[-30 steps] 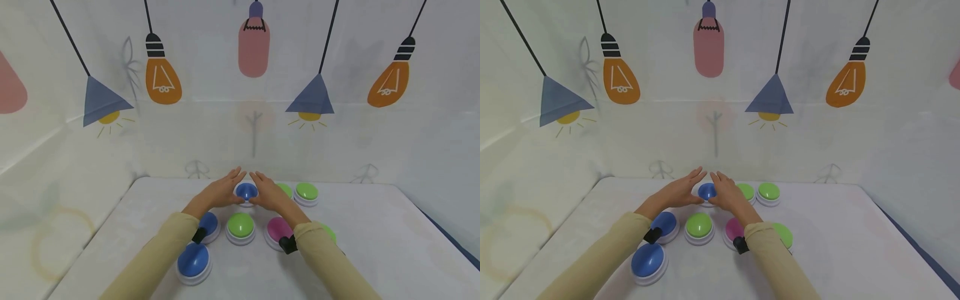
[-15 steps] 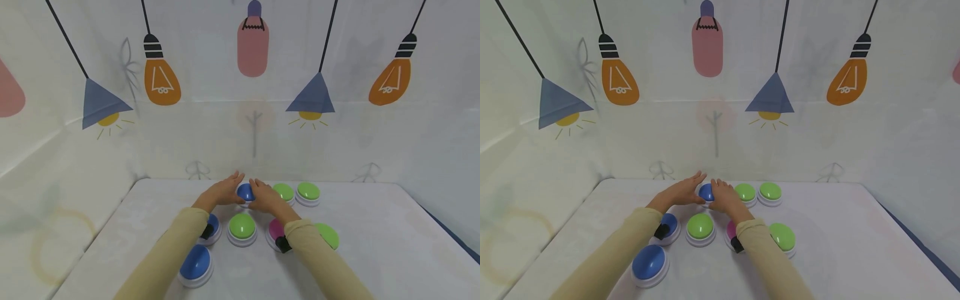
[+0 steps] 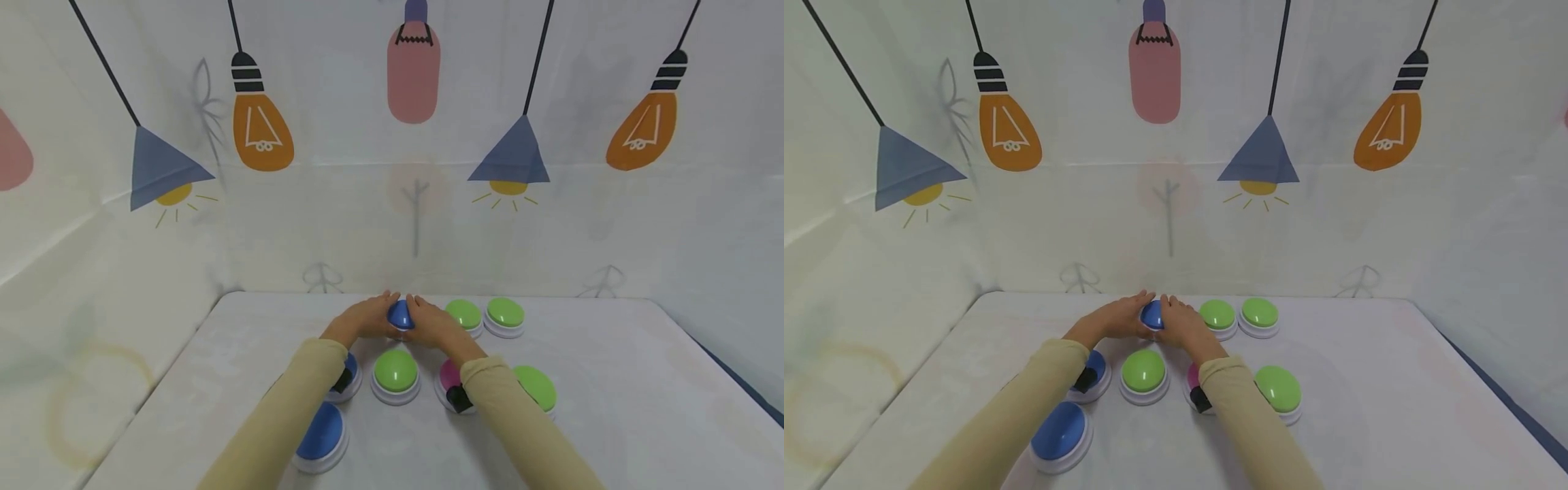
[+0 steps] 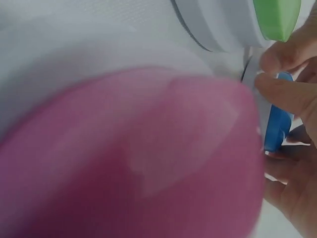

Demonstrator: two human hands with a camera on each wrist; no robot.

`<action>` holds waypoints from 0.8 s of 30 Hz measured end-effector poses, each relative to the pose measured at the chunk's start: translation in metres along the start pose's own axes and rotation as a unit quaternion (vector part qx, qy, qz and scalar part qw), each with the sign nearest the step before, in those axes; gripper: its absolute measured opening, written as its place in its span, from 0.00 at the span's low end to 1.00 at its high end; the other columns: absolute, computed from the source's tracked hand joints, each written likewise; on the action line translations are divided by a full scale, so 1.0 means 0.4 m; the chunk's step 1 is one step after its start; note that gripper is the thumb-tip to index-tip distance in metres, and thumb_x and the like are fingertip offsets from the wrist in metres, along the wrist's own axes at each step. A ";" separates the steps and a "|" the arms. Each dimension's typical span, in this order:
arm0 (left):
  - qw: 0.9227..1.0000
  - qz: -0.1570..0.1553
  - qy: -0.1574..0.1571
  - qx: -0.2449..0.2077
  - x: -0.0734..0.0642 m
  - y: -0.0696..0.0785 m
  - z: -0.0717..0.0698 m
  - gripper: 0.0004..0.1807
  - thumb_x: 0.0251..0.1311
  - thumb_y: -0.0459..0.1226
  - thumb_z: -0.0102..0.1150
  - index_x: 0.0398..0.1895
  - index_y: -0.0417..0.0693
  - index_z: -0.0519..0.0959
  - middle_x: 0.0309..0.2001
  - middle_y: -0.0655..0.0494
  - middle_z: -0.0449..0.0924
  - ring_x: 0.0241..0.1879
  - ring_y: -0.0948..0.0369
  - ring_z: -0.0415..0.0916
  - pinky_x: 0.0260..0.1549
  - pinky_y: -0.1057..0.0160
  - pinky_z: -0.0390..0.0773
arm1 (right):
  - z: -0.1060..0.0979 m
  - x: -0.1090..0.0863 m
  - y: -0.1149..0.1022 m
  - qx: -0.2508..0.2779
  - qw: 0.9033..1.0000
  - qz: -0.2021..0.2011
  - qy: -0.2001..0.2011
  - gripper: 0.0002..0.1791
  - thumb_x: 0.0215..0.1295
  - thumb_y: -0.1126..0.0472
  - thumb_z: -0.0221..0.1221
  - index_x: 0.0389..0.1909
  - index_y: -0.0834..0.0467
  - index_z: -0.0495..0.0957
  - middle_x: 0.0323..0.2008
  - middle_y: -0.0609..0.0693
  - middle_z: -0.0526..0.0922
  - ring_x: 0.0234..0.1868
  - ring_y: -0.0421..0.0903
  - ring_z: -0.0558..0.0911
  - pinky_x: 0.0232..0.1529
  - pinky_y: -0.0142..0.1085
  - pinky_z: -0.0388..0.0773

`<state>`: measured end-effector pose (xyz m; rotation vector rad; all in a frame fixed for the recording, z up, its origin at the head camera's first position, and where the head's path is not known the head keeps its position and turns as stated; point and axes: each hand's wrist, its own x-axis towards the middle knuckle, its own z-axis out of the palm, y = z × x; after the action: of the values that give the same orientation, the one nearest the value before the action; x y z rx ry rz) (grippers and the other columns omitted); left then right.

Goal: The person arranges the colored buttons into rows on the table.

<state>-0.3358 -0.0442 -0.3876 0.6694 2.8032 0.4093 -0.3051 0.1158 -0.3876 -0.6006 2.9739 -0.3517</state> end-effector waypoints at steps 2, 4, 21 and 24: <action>1.000 0.001 -0.002 0.002 0.001 0.000 0.003 0.51 0.48 0.54 0.65 0.71 0.48 0.52 0.70 0.43 0.51 0.67 0.48 0.55 0.63 0.51 0.58 | 0.001 0.002 0.001 -0.002 1.000 -0.001 -0.004 0.44 0.59 0.49 0.60 0.68 0.67 0.51 0.65 0.67 0.59 0.62 0.60 0.66 0.61 0.49 0.65; 1.000 0.005 -0.001 0.003 0.002 -0.001 0.005 0.49 0.48 0.51 0.65 0.71 0.47 0.52 0.68 0.45 0.57 0.65 0.48 0.59 0.62 0.52 0.60 | 0.000 0.005 0.001 -0.003 1.000 -0.001 -0.009 0.44 0.59 0.50 0.60 0.68 0.66 0.51 0.65 0.67 0.59 0.62 0.60 0.67 0.61 0.48 0.65; 1.000 0.019 0.011 -0.005 0.012 -0.006 0.012 0.47 0.47 0.48 0.67 0.70 0.47 0.56 0.61 0.45 0.69 0.60 0.49 0.66 0.60 0.53 0.63 | 0.000 0.012 0.004 -0.004 1.000 -0.002 -0.009 0.43 0.58 0.49 0.61 0.68 0.65 0.55 0.61 0.65 0.65 0.57 0.61 0.71 0.58 0.50 0.67; 1.000 0.021 0.010 -0.006 0.011 -0.006 0.012 0.47 0.47 0.48 0.67 0.70 0.46 0.56 0.61 0.45 0.69 0.60 0.49 0.66 0.60 0.53 0.63 | 0.001 0.011 0.004 -0.001 1.000 -0.002 -0.006 0.43 0.58 0.49 0.62 0.68 0.65 0.55 0.61 0.65 0.65 0.57 0.61 0.71 0.58 0.50 0.67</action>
<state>-0.3393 -0.0430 -0.3936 0.7269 2.8083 0.4419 -0.3098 0.1153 -0.3885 -0.6067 2.9624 -0.3429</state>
